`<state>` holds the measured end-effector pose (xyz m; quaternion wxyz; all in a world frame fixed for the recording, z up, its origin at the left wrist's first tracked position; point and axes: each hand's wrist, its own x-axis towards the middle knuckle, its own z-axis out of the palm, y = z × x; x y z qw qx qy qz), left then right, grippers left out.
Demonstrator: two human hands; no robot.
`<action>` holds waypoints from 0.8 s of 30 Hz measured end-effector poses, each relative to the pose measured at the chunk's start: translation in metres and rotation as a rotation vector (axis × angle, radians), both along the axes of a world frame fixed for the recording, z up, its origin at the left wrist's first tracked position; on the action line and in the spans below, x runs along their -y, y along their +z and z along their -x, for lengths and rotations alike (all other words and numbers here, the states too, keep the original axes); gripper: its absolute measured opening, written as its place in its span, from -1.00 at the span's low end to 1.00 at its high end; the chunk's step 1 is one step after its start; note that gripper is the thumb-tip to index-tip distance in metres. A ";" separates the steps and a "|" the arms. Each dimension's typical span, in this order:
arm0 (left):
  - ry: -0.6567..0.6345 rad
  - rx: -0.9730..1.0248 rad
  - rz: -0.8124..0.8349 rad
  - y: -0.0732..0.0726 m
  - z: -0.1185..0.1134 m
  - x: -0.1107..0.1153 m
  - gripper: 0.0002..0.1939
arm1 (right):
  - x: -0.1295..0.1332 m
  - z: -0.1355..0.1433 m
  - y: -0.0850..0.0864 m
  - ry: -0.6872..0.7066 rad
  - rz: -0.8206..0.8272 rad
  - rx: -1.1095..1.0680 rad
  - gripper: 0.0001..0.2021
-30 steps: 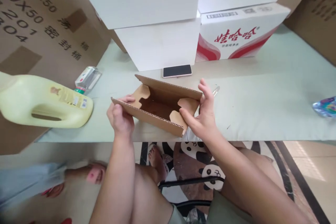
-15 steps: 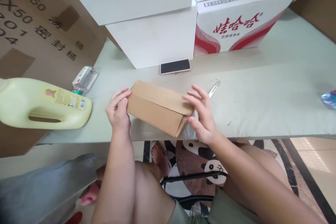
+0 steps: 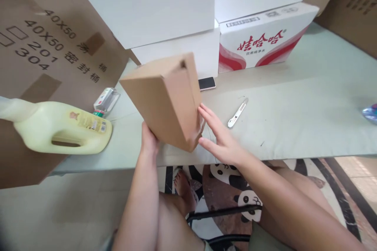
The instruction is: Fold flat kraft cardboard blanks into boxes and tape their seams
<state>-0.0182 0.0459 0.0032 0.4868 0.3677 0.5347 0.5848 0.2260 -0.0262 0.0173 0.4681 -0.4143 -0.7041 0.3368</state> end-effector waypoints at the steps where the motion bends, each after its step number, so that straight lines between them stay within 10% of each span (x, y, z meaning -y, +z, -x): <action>1: -0.082 0.038 0.009 -0.002 -0.005 0.002 -0.42 | 0.000 0.000 0.004 -0.003 -0.027 0.018 -0.30; 5: -0.468 -0.027 0.275 -0.006 -0.012 0.013 -0.16 | 0.000 -0.006 0.015 -0.116 -0.089 0.005 -0.43; 9: -0.955 -0.301 0.387 -0.001 -0.013 0.016 -0.44 | -0.006 -0.019 0.011 -0.270 -0.050 -0.100 -0.62; 11: -0.867 -0.415 0.337 0.000 -0.014 0.011 -0.58 | -0.010 -0.024 0.006 -0.301 -0.012 -0.124 -0.69; 15: -0.061 -0.403 -0.070 -0.005 -0.012 -0.001 -0.56 | -0.014 -0.022 0.000 -0.196 -0.038 -0.079 -0.73; 17: 0.129 -0.401 -0.353 -0.006 -0.012 -0.001 -0.46 | -0.012 -0.017 0.001 -0.076 -0.084 -0.043 -0.70; 21: -0.062 -0.550 -0.596 -0.002 -0.018 0.009 -0.55 | -0.009 -0.009 0.003 0.054 -0.122 -0.033 -0.61; 24: -0.136 -0.644 -0.567 0.001 -0.024 0.015 -0.58 | -0.014 -0.018 0.000 -0.201 -0.015 -0.011 -0.54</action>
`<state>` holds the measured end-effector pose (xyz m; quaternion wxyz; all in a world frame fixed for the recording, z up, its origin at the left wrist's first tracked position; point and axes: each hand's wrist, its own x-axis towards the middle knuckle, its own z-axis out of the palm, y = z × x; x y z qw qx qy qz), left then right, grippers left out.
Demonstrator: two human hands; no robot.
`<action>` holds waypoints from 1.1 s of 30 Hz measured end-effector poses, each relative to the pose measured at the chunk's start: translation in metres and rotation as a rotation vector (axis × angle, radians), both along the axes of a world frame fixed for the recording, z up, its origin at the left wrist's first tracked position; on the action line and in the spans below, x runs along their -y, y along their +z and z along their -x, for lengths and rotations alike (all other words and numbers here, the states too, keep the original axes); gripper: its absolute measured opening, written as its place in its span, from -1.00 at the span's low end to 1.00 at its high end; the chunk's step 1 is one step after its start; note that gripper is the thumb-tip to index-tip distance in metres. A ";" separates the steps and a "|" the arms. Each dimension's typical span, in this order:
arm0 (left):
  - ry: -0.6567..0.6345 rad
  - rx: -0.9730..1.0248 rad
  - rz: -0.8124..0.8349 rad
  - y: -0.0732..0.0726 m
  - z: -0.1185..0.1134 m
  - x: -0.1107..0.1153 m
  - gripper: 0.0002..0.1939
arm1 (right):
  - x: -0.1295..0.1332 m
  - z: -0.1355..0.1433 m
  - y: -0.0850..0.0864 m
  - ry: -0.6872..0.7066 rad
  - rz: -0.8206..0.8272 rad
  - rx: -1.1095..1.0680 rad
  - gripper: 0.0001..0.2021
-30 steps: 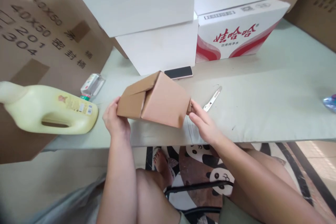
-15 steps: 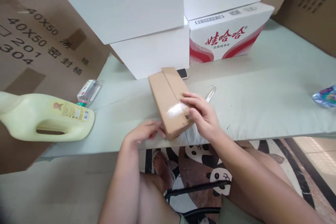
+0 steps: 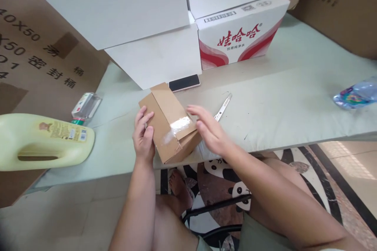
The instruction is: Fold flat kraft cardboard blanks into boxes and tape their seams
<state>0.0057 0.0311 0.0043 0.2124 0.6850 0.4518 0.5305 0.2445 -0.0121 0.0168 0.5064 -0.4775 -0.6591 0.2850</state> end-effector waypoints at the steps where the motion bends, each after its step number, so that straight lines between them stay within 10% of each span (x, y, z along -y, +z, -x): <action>1: 0.011 -0.006 -0.003 0.000 -0.001 0.001 -0.58 | -0.003 -0.006 -0.002 -0.144 0.074 0.055 -0.55; 5: 0.040 0.017 -0.026 -0.001 0.001 0.001 -0.60 | -0.016 -0.033 -0.010 -0.468 0.458 0.493 -0.52; 12: 0.035 0.028 -0.033 -0.004 -0.001 0.000 -0.60 | -0.019 -0.032 -0.013 -0.311 0.677 0.867 -0.64; 18: 0.026 0.011 -0.051 -0.003 0.000 0.001 -0.60 | -0.018 -0.025 -0.007 -0.336 0.392 0.428 -0.80; 25: 0.012 0.011 -0.047 -0.003 0.001 0.002 -0.63 | 0.021 -0.009 0.045 -0.165 0.073 -0.241 -0.86; 33: 0.048 -0.037 -0.080 -0.004 0.000 -0.001 -0.59 | 0.049 0.002 0.076 0.152 -0.014 -0.054 -0.85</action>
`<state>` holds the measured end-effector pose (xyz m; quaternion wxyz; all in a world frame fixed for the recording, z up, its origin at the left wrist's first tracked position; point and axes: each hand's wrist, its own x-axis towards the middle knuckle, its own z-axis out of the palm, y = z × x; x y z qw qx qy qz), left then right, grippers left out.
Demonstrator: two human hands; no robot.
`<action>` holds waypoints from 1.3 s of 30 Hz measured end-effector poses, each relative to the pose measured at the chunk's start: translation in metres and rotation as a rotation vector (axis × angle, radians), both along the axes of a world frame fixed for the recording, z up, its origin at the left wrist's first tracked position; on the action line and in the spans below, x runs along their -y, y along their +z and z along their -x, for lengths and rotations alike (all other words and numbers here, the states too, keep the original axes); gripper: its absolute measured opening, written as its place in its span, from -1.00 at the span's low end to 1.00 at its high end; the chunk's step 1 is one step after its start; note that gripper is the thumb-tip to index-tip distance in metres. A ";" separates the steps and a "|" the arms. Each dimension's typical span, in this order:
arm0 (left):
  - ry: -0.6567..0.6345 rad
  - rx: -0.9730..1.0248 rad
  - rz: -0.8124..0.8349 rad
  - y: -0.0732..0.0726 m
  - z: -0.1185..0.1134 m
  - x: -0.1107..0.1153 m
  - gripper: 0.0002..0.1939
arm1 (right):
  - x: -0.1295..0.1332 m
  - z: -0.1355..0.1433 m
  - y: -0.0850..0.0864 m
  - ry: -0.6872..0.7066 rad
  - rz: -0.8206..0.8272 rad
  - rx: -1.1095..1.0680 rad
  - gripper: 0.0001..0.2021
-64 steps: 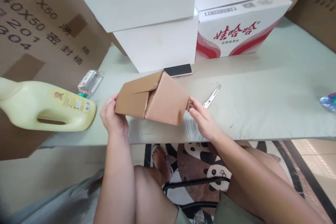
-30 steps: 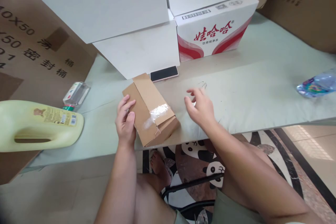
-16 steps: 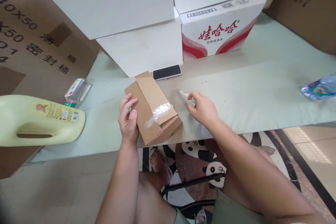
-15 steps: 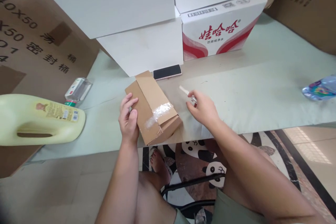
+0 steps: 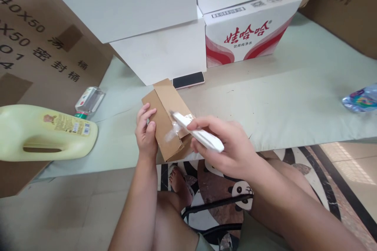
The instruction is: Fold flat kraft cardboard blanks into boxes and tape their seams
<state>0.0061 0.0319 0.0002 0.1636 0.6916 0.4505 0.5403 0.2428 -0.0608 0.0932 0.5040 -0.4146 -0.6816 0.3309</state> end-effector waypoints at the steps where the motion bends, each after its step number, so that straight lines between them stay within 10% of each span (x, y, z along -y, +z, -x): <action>1: -0.002 0.001 0.000 0.000 0.000 0.000 -0.60 | 0.001 0.000 0.000 -0.030 -0.036 0.036 -0.89; 20: -0.026 0.037 -0.045 -0.002 -0.002 0.000 -0.66 | 0.004 0.009 0.002 -0.160 -0.382 0.368 -0.87; 39: -0.038 0.022 -0.043 -0.001 -0.005 0.000 -0.65 | 0.001 0.022 -0.007 -0.170 -0.319 0.404 -0.86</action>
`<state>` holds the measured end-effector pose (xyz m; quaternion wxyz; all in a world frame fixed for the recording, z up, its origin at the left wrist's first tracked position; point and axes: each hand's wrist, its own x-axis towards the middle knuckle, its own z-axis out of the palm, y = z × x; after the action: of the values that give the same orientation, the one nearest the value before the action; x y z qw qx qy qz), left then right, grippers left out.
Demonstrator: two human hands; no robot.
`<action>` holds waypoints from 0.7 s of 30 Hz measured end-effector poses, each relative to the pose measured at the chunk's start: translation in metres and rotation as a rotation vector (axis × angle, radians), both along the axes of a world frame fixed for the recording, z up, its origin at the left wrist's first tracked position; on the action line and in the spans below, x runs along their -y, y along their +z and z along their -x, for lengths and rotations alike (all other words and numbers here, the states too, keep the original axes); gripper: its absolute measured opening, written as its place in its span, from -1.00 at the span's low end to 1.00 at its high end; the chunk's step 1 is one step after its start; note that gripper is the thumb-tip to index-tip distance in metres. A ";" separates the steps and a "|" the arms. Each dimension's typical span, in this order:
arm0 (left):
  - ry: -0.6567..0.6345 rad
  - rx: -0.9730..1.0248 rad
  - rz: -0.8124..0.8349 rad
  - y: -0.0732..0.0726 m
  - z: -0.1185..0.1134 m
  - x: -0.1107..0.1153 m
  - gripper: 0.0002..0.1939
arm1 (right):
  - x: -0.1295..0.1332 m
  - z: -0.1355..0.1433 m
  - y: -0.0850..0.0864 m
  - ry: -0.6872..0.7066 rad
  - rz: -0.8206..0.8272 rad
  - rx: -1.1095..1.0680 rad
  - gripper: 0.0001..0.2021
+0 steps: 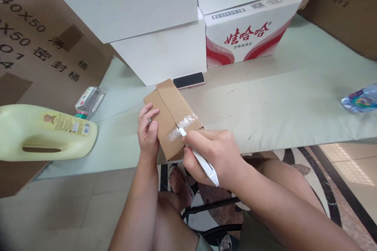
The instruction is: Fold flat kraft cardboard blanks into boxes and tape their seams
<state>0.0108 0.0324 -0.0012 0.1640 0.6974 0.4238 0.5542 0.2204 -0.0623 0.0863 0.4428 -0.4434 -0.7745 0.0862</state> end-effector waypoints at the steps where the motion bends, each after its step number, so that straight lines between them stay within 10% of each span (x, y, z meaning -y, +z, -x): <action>1: 0.000 0.001 -0.012 0.000 0.000 0.000 -0.66 | 0.000 0.000 0.000 -0.005 0.006 -0.013 -0.86; 21: 0.067 -0.076 0.006 0.005 -0.006 0.004 -0.61 | -0.002 -0.003 -0.003 -0.020 -0.006 -0.100 -0.88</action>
<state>0.0169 0.0284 0.0041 0.1313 0.7029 0.4544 0.5312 0.2232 -0.0605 0.0836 0.4829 -0.4451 -0.7473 0.1016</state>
